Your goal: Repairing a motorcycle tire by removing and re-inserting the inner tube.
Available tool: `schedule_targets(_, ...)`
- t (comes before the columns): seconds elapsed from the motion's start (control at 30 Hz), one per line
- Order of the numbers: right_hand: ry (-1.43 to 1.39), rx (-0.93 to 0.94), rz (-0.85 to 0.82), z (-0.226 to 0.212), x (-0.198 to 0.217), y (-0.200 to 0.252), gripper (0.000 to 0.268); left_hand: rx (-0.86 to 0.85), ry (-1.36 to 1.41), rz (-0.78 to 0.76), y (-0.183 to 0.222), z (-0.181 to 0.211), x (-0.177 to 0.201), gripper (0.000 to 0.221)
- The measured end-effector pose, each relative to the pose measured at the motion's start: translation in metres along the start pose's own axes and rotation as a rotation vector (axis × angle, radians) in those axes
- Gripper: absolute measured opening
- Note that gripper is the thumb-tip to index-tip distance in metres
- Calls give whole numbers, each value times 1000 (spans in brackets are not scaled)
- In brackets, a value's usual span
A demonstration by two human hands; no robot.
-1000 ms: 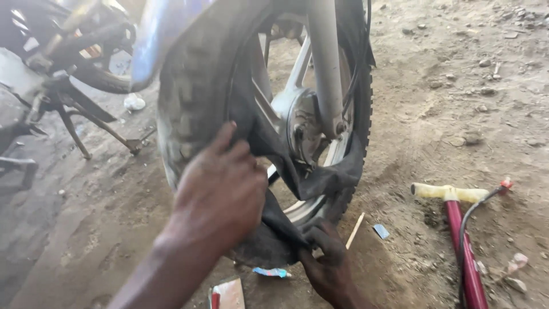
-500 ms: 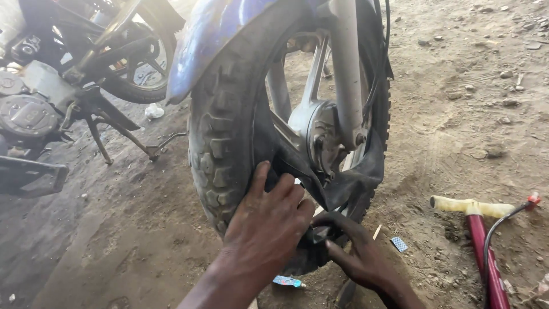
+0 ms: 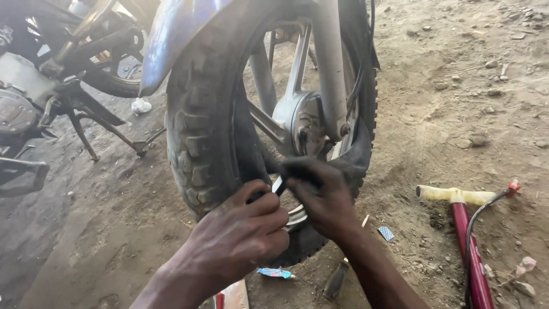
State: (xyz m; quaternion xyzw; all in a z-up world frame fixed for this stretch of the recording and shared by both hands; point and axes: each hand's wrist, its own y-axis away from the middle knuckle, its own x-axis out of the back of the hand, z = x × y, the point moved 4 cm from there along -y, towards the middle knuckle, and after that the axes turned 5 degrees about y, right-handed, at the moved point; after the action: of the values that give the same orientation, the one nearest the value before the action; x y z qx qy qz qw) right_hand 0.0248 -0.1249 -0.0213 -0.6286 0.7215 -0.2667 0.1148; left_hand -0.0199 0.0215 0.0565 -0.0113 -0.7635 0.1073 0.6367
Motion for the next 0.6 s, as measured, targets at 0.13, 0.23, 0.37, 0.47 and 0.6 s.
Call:
schedule_targets(0.13, -178, 53, -198, 8, -25, -1, 8, 14, 13, 87, 2, 4, -3, 23)
schedule_targets(0.23, -250, 25, -332, 11, -28, 14, 15, 44, -56, 139, -4, 8, -9, 23)
schedule_targets(0.37, -301, -32, -333, 17, -28, 35, 10, 167, -193, 63, -9, 6, -19, 12)
schedule_targets(0.47, -323, -120, -326, 33, -22, 50, 34, 367, -384, -118, -13, -2, -37, 35)
schedule_targets(0.6, -250, 29, -472, -15, -17, 58, 72, 566, -570, -612, -14, -7, -43, 106)
